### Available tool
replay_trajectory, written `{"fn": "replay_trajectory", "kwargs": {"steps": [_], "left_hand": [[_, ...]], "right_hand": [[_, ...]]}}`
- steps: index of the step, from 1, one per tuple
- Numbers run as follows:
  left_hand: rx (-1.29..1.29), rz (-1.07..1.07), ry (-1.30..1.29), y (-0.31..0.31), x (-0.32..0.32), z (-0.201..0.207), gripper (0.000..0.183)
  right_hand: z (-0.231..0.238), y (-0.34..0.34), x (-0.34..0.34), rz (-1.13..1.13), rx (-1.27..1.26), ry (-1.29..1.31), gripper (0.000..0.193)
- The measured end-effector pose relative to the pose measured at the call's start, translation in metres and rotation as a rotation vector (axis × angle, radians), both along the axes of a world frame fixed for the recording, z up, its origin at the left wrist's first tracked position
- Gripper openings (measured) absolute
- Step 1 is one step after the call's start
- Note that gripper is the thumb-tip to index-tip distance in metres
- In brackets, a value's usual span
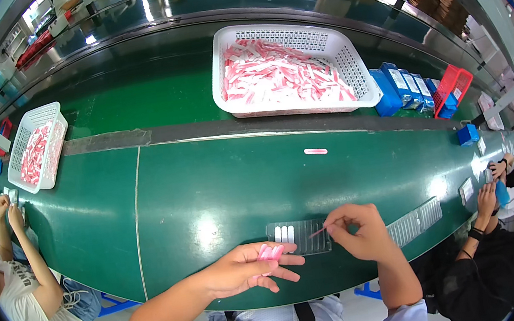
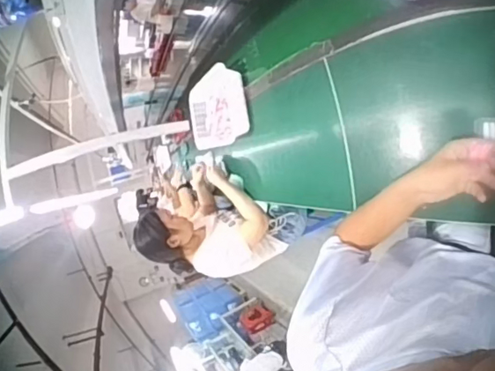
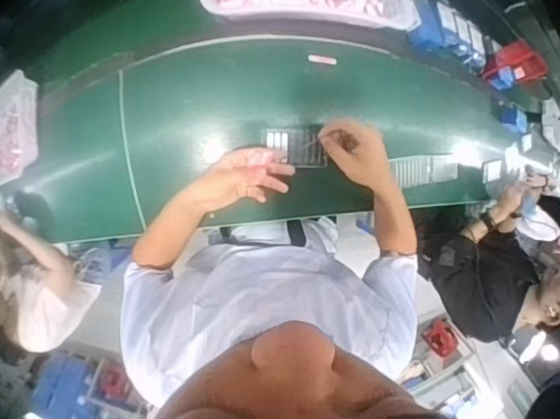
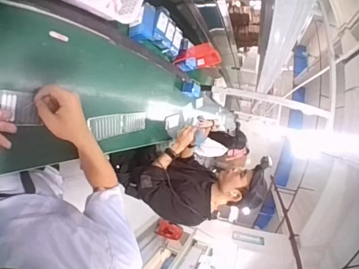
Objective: The person assembles small white and pink plastic components into a transparent plastic tray by hand, placing them on an assembly line.
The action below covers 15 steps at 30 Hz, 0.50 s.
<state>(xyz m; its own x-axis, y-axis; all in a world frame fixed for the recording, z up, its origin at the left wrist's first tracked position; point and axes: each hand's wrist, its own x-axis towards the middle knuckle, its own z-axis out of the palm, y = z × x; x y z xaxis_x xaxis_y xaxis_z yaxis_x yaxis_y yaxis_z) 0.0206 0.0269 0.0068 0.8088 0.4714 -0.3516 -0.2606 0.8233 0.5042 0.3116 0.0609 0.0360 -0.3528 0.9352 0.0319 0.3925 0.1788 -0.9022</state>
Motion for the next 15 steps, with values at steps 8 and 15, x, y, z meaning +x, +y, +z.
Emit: {"fn": "replay_trajectory", "kwargs": {"steps": [8, 15], "left_hand": [[-0.060, 0.019, -0.027, 0.002, -0.002, -0.002, 0.056], [-0.041, 0.014, -0.050, 0.003, -0.004, 0.001, 0.056]], "right_hand": [[0.012, 0.026, -0.028, 0.374, -0.078, -0.314, 0.018], [-0.005, 0.029, -0.029, 0.389, 0.250, -0.419, 0.043]]}}
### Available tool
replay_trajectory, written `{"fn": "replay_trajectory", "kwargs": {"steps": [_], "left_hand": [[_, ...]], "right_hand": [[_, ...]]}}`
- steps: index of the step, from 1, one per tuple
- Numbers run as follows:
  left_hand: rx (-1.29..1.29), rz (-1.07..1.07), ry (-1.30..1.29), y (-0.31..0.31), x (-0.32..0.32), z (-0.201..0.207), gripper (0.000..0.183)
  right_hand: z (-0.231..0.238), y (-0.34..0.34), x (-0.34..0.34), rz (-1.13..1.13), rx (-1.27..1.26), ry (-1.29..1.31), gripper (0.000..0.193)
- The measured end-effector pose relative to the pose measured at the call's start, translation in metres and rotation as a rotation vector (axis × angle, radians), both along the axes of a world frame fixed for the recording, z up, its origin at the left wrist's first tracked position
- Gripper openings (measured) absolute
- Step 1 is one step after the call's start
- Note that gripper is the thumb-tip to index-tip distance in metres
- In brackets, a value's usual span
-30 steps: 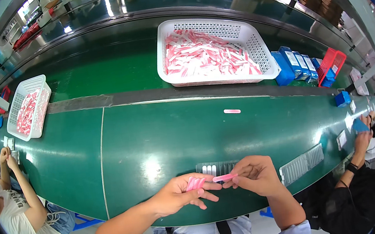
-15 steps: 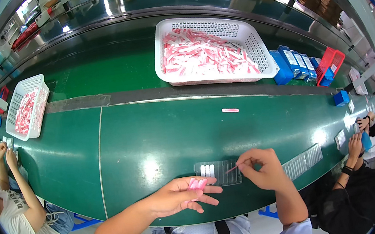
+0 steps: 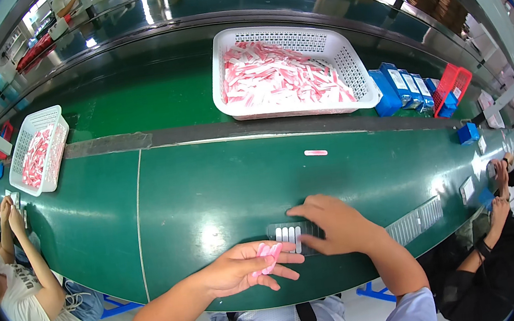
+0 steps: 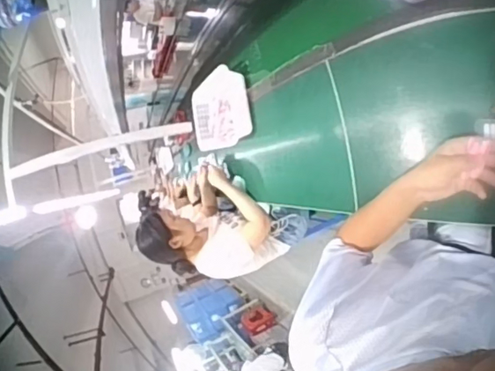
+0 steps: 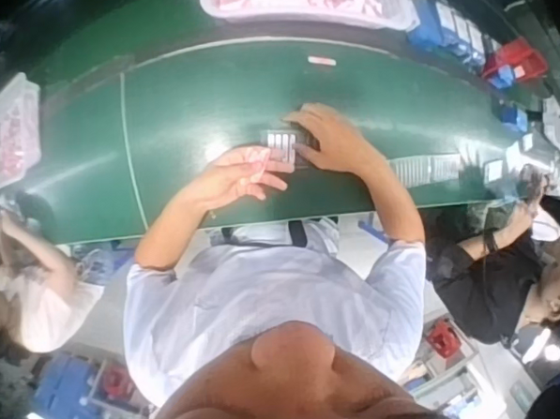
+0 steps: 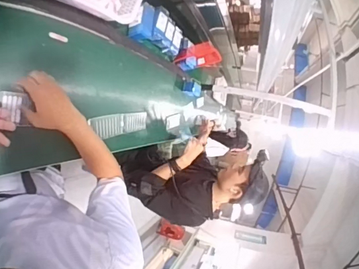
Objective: The person assembles small white and pink plastic components into a transparent plastic tray by hand, placing them on an assembly line.
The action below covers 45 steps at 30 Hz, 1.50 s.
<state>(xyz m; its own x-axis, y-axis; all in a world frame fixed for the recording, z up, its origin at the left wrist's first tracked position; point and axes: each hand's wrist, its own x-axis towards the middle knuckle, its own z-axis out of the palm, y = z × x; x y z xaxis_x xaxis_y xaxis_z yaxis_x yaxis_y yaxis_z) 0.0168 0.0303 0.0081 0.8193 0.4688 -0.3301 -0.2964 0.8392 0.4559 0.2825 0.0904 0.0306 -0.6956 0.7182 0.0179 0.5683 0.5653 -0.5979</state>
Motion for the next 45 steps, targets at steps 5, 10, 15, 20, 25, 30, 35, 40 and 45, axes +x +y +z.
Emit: {"fn": "replay_trajectory", "kwargs": {"steps": [5, 10, 15, 20, 25, 30, 35, 40, 45], "left_hand": [[0.006, 0.021, 0.007, -0.002, 0.000, 0.000, 0.052], [0.076, -0.039, -0.014, -0.007, 0.004, -0.006, 0.052], [0.053, -0.111, -0.010, -0.006, 0.005, 0.000, 0.049], [0.057, -0.070, 0.005, -0.006, 0.004, -0.006, 0.051], [0.062, -0.069, -0.007, -0.007, 0.001, -0.006, 0.054], [0.048, -0.038, 0.010, -0.005, 0.002, -0.002, 0.051], [0.059, -0.051, -0.015, -0.007, 0.001, -0.004, 0.052], [0.129, -0.081, -0.026, -0.008, 0.007, -0.003, 0.053], [0.014, -0.143, -0.058, -0.012, 0.006, -0.009, 0.049]], "right_hand": [[0.008, 0.000, -0.004, -0.074, -0.117, 0.074, 0.043], [0.016, -0.025, -0.025, -0.045, -0.143, 0.279, 0.026], [0.004, -0.024, 0.005, -0.326, -0.416, 0.459, 0.013], [0.010, 0.000, 0.021, -0.198, -0.591, 0.303, 0.009], [0.012, -0.008, 0.000, -0.075, -0.045, -0.065, 0.037], [-0.003, -0.014, 0.000, -0.045, 0.237, -0.094, 0.046], [-0.007, -0.013, 0.004, -0.069, 0.225, -0.002, 0.052], [0.003, -0.039, -0.016, -0.107, 0.013, 0.280, 0.038], [-0.003, -0.048, -0.009, -0.366, -0.241, 0.447, 0.015]]}}
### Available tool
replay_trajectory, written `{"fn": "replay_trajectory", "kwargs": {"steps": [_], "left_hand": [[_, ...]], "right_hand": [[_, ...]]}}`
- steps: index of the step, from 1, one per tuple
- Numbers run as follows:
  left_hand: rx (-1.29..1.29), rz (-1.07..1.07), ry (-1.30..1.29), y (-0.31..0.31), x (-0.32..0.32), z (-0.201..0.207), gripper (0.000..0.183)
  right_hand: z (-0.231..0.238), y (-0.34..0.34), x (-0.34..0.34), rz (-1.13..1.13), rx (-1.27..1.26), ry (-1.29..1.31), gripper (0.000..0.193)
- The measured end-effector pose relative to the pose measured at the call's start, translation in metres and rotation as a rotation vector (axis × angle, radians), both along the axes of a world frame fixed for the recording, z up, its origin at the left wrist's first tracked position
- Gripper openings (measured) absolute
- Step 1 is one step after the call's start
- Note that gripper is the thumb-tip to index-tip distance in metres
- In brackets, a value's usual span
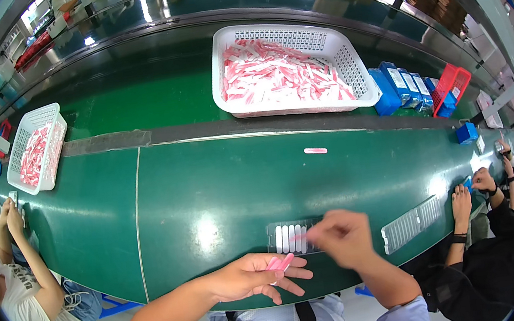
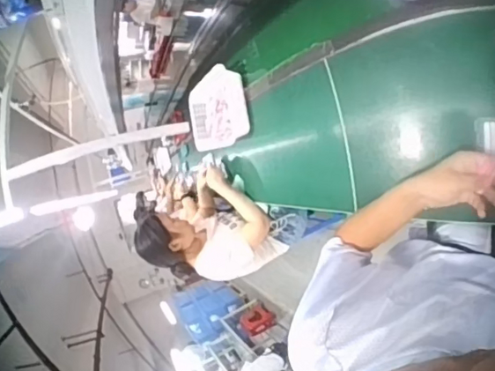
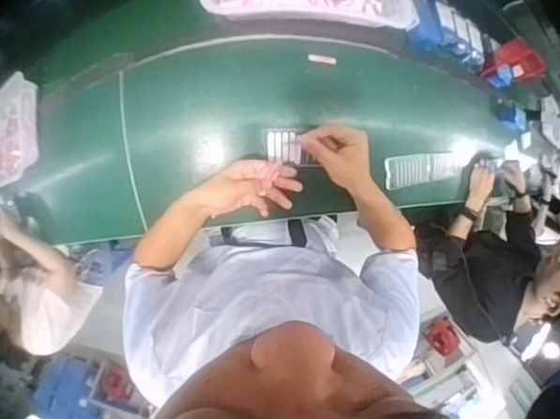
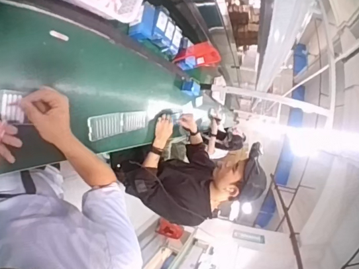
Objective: The person assembles small white and pink plastic components into a transparent plastic tray by hand, placing them on an assembly line.
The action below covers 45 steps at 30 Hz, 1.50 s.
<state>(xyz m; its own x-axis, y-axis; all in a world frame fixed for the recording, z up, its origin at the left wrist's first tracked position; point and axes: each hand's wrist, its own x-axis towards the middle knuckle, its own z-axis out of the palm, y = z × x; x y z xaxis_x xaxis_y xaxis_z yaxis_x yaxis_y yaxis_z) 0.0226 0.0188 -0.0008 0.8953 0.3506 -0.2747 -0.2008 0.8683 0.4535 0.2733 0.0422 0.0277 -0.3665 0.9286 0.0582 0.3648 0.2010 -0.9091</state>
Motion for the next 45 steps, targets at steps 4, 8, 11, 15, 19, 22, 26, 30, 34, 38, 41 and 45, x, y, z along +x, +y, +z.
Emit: {"fn": "replay_trajectory", "kwargs": {"steps": [4, 8, 11, 15, 19, 22, 26, 30, 34, 38, 41, 45], "left_hand": [[0.017, 0.040, 0.018, 0.001, 0.000, 0.004, 0.049], [0.028, 0.074, 0.049, 0.003, -0.001, 0.006, 0.049], [0.033, 0.091, 0.024, 0.002, -0.002, 0.005, 0.048], [0.032, 0.087, 0.026, 0.003, -0.003, 0.006, 0.048], [0.059, 0.074, 0.022, 0.004, -0.001, 0.006, 0.048], [0.076, 0.039, -0.013, -0.001, 0.002, 0.002, 0.048], [0.073, -0.055, 0.036, -0.001, 0.003, 0.006, 0.045], [0.095, -0.033, 0.058, -0.001, 0.002, 0.004, 0.043], [0.100, -0.097, 0.066, 0.002, -0.001, 0.001, 0.042], [0.084, -0.032, 0.039, 0.002, 0.000, 0.002, 0.046], [0.035, 0.000, 0.029, 0.002, 0.001, 0.002, 0.050], [0.011, -0.014, 0.052, 0.004, 0.000, 0.003, 0.051]], "right_hand": [[-0.011, 0.005, 0.034, -0.187, 0.347, -0.281, 0.022], [-0.011, -0.015, 0.030, 0.202, 0.727, -0.600, 0.034], [-0.008, -0.016, 0.025, 0.185, 0.670, -0.644, 0.041], [-0.013, -0.009, 0.029, 0.128, 0.697, -0.535, 0.043], [-0.009, -0.008, 0.016, 0.067, 0.695, -0.339, 0.035], [0.003, -0.015, -0.007, 0.006, 0.347, -0.147, 0.024], [-0.005, -0.017, -0.004, 0.120, 0.262, -0.023, 0.013], [0.006, -0.002, 0.041, -0.192, -0.421, 0.422, 0.001], [-0.005, 0.019, 0.068, 0.113, -0.309, -0.050, 0.007], [0.007, 0.032, 0.041, 0.174, -0.123, -0.343, 0.023], [0.007, 0.036, 0.034, 0.168, 0.354, -0.519, 0.039], [0.006, 0.036, 0.038, 0.212, 0.275, -0.498, 0.045]]}}
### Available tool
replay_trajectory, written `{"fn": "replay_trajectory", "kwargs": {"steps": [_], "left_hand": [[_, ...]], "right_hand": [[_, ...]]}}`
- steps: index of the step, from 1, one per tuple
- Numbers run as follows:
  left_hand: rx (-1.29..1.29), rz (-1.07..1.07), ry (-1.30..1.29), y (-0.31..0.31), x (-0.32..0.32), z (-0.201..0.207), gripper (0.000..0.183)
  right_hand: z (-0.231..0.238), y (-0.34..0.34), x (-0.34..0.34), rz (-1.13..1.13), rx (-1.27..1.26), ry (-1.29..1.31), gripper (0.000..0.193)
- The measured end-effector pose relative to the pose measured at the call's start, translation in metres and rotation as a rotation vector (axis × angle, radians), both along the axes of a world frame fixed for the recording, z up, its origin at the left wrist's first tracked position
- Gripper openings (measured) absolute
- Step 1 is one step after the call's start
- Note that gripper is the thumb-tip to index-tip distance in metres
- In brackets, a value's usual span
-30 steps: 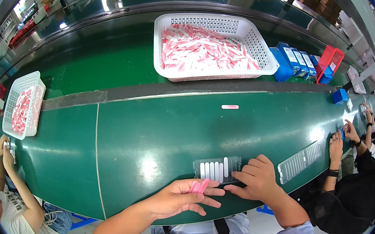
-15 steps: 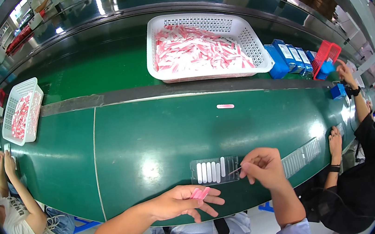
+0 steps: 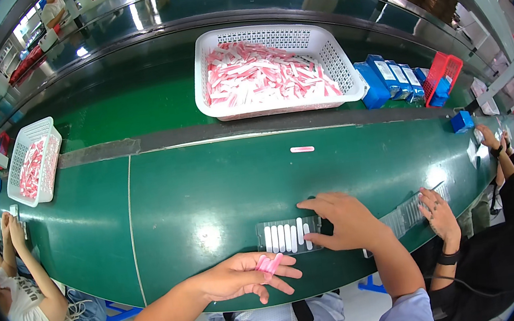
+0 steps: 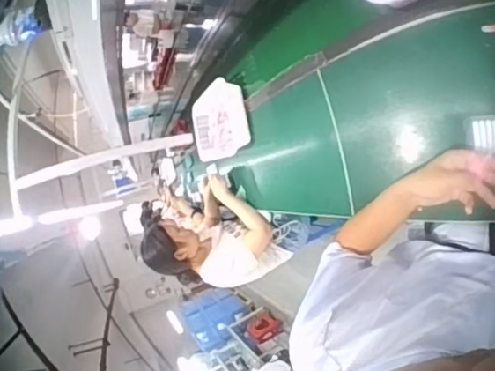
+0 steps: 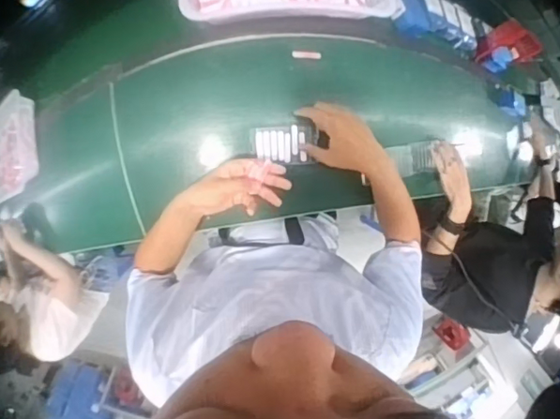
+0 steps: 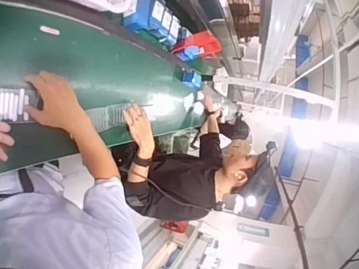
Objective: The person assembles small white and pink plastic components into a transparent plastic tray by hand, placing them on an assembly line.
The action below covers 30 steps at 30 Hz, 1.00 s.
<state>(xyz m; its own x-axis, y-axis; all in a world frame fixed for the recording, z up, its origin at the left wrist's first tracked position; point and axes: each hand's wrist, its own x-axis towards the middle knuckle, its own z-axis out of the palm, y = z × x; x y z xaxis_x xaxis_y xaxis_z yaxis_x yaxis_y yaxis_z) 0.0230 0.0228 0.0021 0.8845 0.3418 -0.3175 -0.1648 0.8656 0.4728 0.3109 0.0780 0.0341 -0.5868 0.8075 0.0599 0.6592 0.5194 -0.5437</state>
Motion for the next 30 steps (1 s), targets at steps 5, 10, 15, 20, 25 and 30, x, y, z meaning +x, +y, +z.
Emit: {"fn": "replay_trajectory", "kwargs": {"steps": [5, 10, 15, 20, 25, 30], "left_hand": [[0.007, -0.014, -0.009, -0.001, 0.001, -0.001, 0.051], [0.096, -0.074, -0.044, -0.002, 0.004, -0.004, 0.046], [0.059, -0.063, -0.044, -0.004, 0.003, -0.002, 0.045], [0.100, -0.084, 0.007, -0.003, -0.001, 0.000, 0.045], [0.099, -0.063, -0.021, -0.002, 0.002, -0.001, 0.045], [0.114, -0.032, -0.044, -0.003, 0.002, -0.003, 0.050]], "right_hand": [[-0.003, -0.011, -0.008, -0.126, -0.059, 0.117, 0.039], [0.001, -0.042, -0.037, 0.020, -0.078, 0.347, 0.019], [-0.003, -0.035, -0.002, -0.556, -0.512, 0.959, 0.005], [-0.006, -0.028, 0.023, -0.643, -0.532, 1.082, 0.006], [0.006, -0.018, 0.024, -0.606, -0.645, 0.965, 0.007], [0.005, 0.011, 0.027, -0.026, -0.487, 0.141, 0.015]]}}
